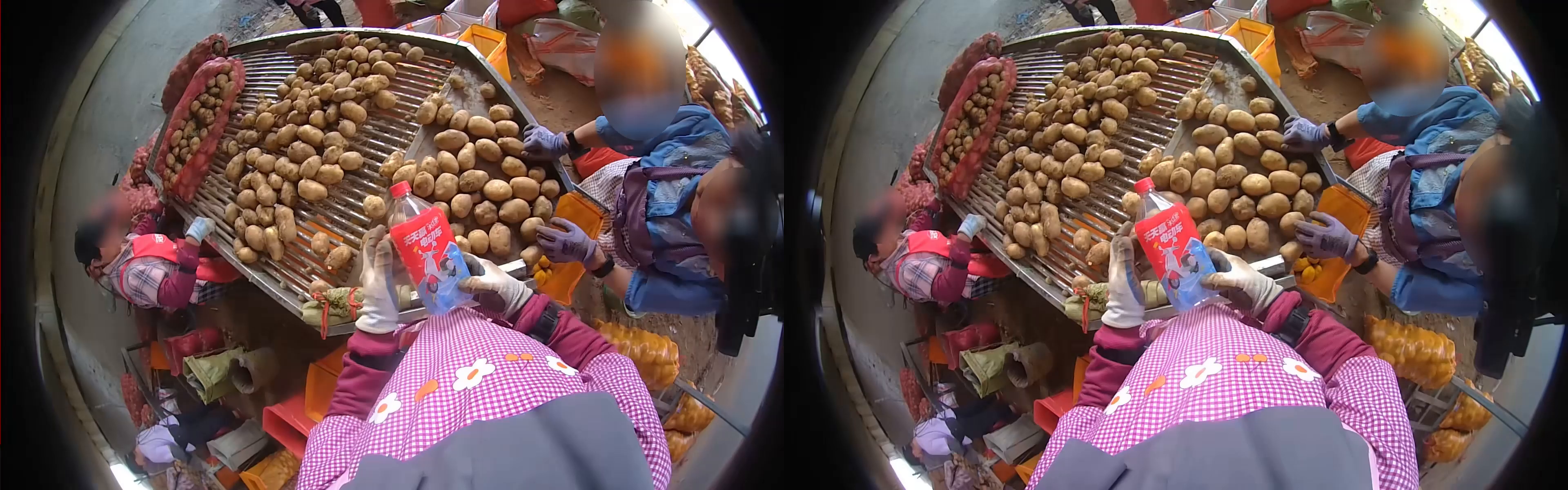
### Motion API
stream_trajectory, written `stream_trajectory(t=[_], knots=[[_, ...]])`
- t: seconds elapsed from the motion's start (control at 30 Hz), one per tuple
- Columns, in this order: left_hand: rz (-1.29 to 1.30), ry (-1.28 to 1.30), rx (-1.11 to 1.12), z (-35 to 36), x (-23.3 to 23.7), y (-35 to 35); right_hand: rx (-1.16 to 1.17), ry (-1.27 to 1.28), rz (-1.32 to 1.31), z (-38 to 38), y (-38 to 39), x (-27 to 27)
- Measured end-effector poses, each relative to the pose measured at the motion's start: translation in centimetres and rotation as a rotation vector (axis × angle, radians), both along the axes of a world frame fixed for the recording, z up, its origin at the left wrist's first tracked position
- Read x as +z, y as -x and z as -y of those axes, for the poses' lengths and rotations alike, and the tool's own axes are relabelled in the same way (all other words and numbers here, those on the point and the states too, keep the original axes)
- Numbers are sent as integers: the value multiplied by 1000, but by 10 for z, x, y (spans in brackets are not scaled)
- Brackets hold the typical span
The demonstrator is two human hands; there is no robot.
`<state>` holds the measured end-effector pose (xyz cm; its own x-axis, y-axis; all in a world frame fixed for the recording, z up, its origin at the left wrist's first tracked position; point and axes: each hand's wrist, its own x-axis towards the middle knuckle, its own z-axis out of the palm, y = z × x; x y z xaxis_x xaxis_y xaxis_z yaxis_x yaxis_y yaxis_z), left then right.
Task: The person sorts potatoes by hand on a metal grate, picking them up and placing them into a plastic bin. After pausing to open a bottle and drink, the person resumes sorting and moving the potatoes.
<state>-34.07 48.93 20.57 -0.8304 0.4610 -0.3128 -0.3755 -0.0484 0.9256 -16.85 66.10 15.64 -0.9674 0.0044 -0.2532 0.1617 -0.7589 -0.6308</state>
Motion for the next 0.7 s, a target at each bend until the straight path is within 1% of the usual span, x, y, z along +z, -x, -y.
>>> stream_trajectory(t=[0.03, 0.1, 0.13, 0.17, 0.23, 0.3, 0.33, 0.37, 0.4, 0.43, 0.47, 0.5, 0.57, 0.63, 0.67, 0.7], knots=[[0, 64, 7, 6, -7, 11, -56, -7, 4, -7, -1, 2], [-210, 206, 52, 38, -58, 42, -113, -69, -2, -15, -2, 12], [-355, 358, 73, 62, -93, 61, -148, -76, 0, -16, -5, 15], [-503, 507, 95, 84, -114, 75, -184, -85, -1, -18, -6, 17], [-714, 1055, 86, 111, -105, 79, -255, -62, -34, -22, -9, 21], [-564, 1105, 149, 121, -88, 72, -319, -47, -43, -26, -12, 21], [-676, 1128, 144, 123, -92, 73, -354, -2, -77, -26, -11, 16], [-820, 1033, 106, 122, -100, 73, -362, 15, -66, -28, -12, 13], [-800, 826, 69, 100, -78, 62, -363, 29, -58, -30, -12, 10], [-777, 621, 38, 68, -41, 44, -359, 44, -54, -32, -10, 12], [-816, 508, -30, 43, -11, 26, -358, 73, -61, -32, -9, 16], [-853, 396, -99, 22, 7, 10, -379, 101, -54, -29, -6, 15], [-1268, 167, -196, -8, 14, -6, -416, 156, -34, -26, -3, 11], [-1477, 134, -236, -27, 30, -17, -387, 177, -83, -24, -2, 20], [-1463, 134, -210, -31, 19, -18, -368, 192, -106, -24, -3, 22], [-1394, 123, -186, -32, 17, -20, -352, 209, -130, -23, -4, 22]])
